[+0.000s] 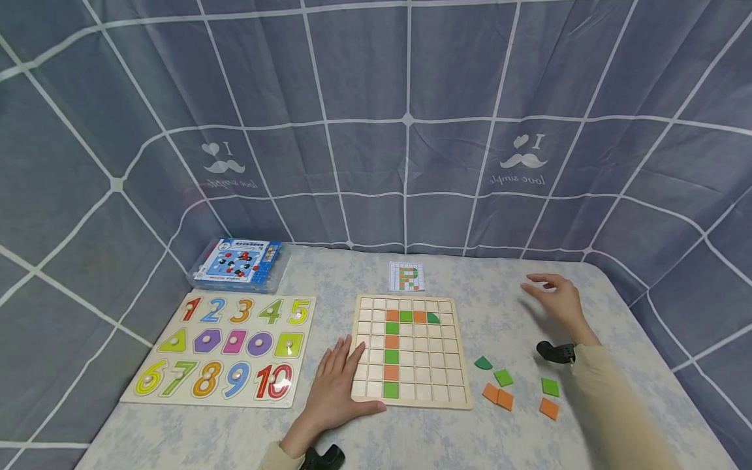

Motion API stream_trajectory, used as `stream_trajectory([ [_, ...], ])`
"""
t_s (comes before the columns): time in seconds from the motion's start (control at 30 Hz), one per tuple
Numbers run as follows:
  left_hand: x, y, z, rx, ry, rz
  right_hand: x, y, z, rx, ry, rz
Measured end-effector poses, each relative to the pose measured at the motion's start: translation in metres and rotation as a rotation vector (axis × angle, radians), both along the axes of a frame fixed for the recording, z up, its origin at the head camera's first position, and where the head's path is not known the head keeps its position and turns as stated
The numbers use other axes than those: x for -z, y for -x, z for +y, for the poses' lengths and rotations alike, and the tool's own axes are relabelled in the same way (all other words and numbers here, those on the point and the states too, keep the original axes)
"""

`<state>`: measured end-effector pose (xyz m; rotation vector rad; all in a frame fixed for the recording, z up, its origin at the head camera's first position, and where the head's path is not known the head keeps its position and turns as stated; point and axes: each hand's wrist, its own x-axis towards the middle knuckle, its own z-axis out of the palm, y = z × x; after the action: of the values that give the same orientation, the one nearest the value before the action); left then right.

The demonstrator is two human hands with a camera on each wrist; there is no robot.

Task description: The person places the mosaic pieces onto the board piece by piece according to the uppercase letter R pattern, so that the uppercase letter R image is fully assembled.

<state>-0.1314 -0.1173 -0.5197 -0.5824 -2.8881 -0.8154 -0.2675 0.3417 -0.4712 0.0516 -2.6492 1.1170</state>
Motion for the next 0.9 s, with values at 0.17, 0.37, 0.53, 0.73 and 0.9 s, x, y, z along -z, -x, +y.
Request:
stream_trajectory([
  [0.17,0.001,0.0,0.0,0.007,-0.006,-0.004,0.001,-0.005,0.017,0.046,0.039,-0.032],
  [0.37,0.001,0.001,0.0,0.007,-0.012,-0.005,0.005,-0.007,0.033,0.087,0.056,-0.07],
  [0.53,0.0,0.001,0.001,0.008,-0.011,0.009,0.009,-0.01,0.04,0.116,0.019,-0.087],
  [0.73,-0.001,0.0,0.0,0.014,-0.019,0.007,0.014,-0.011,0.043,0.151,-0.012,-0.124],
  [0.9,-0.001,0.0,0.0,0.014,-0.027,0.006,0.018,-0.011,0.046,0.165,-0.017,-0.147],
])
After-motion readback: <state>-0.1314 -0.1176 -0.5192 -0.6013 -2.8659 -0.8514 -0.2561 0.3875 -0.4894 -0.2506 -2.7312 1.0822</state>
